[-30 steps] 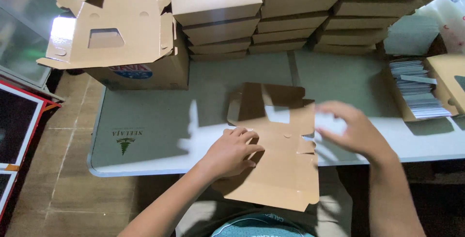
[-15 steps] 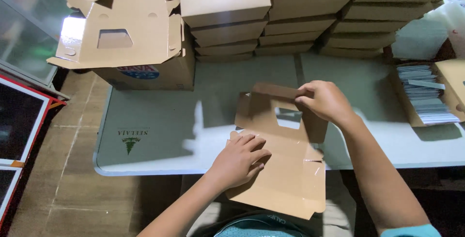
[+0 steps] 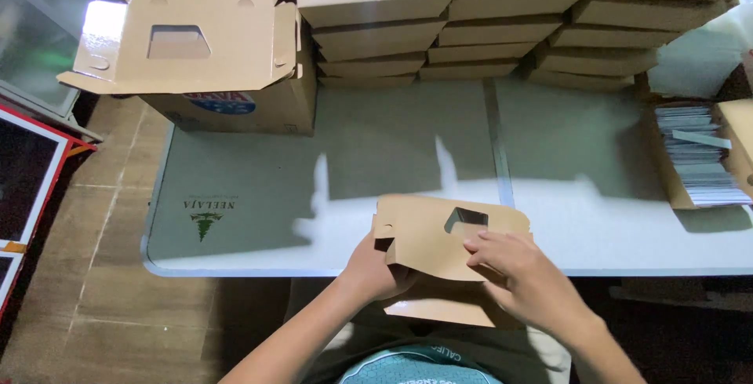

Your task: Assembling a cardboard box by folding flaps and tucking in tabs.

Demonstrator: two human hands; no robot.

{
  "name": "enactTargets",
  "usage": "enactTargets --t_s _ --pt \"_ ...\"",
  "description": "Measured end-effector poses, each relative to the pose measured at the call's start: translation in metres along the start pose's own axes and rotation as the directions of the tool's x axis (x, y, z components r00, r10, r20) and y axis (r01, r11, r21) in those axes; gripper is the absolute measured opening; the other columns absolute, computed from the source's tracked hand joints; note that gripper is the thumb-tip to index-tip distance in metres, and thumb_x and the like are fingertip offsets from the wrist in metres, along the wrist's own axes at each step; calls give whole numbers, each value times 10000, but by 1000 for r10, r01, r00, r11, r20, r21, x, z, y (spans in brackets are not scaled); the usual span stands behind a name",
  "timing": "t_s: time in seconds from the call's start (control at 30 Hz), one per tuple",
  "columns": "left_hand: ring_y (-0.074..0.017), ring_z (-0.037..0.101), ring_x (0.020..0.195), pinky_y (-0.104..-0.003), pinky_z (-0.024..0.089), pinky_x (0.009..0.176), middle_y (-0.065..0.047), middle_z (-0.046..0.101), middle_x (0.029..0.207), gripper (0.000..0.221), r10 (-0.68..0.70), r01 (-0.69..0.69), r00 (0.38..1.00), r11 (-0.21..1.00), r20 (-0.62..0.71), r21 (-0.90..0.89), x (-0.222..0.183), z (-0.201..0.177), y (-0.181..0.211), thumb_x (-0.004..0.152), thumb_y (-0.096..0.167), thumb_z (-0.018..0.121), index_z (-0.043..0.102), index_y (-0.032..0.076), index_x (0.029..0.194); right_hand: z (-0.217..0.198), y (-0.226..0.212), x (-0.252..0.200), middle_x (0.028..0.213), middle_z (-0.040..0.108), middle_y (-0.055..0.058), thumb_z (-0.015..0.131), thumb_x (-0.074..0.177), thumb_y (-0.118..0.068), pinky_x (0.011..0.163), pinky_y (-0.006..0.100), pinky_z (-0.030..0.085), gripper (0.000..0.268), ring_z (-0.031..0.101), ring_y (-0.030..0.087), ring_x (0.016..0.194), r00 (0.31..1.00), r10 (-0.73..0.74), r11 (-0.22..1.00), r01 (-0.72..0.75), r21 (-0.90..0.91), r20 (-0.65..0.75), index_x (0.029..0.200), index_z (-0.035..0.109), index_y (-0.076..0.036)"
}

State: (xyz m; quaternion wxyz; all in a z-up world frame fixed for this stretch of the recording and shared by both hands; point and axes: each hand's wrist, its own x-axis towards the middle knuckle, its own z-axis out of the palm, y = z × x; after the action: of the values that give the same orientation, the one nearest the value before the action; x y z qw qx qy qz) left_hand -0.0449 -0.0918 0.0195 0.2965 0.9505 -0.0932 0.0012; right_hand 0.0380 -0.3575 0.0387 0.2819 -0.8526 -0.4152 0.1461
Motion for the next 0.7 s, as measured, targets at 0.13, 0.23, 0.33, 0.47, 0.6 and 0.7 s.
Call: enactTargets --t_s 0.13,0.23,0.33,0.47,0.6,0.7 --pt "-436 432 1312 -497 524 999 -143 591 1284 454 -22 21 1000 998 -3 -66 1 2 -1 931 287 551 607 178 1368 21 -6 -2 1429 657 -33 790 821 -163 1181 576 332 296 500 235 1428 993 105 989 -98 -114 58 1116 774 -169" --pt "-411 400 1346 -486 516 1007 -134 550 1343 485 -40 39 999 991 -8 -127 2 1 -1 896 239 576 584 173 1376 25 -5 -4 1424 657 -4 749 854 -181 1146 574 363 247 483 283 1434 1000 26 982 -24 -186 6 1101 739 -175" --pt "-386 367 1380 -475 507 1016 -126 508 1402 527 -60 56 998 981 -18 -185 3 -2 -3 860 190 602 562 168 1385 19 0 -5 1469 612 -9 764 762 -80 1102 556 381 564 508 293 1408 994 -107 934 106 -341 15 1296 624 -193" --pt "-350 317 1432 -459 495 1030 -114 445 1490 603 -94 84 995 958 -26 -275 1 -1 -7 807 119 642 529 161 1398 -7 2 -3 1292 726 26 760 713 -37 1136 534 433 542 663 240 1192 965 -211 920 143 -366 -154 1225 728 -211" --pt "-403 356 1409 -529 116 1264 -139 580 1462 558 243 -236 970 963 -35 134 -2 14 -33 947 343 542 515 277 1501 -34 7 3 1305 728 61 694 657 1 1081 396 522 632 690 241 1209 933 -236 956 174 -234 -272 1276 690 -129" --pt "-394 421 1409 -564 160 1266 -70 560 1498 497 30 -67 984 975 174 211 2 -23 -4 879 333 591 656 212 1357 -38 -1 20 999 809 -45 701 780 64 912 358 579 407 759 210 986 866 65 998 -64 20 -496 1062 801 -212"
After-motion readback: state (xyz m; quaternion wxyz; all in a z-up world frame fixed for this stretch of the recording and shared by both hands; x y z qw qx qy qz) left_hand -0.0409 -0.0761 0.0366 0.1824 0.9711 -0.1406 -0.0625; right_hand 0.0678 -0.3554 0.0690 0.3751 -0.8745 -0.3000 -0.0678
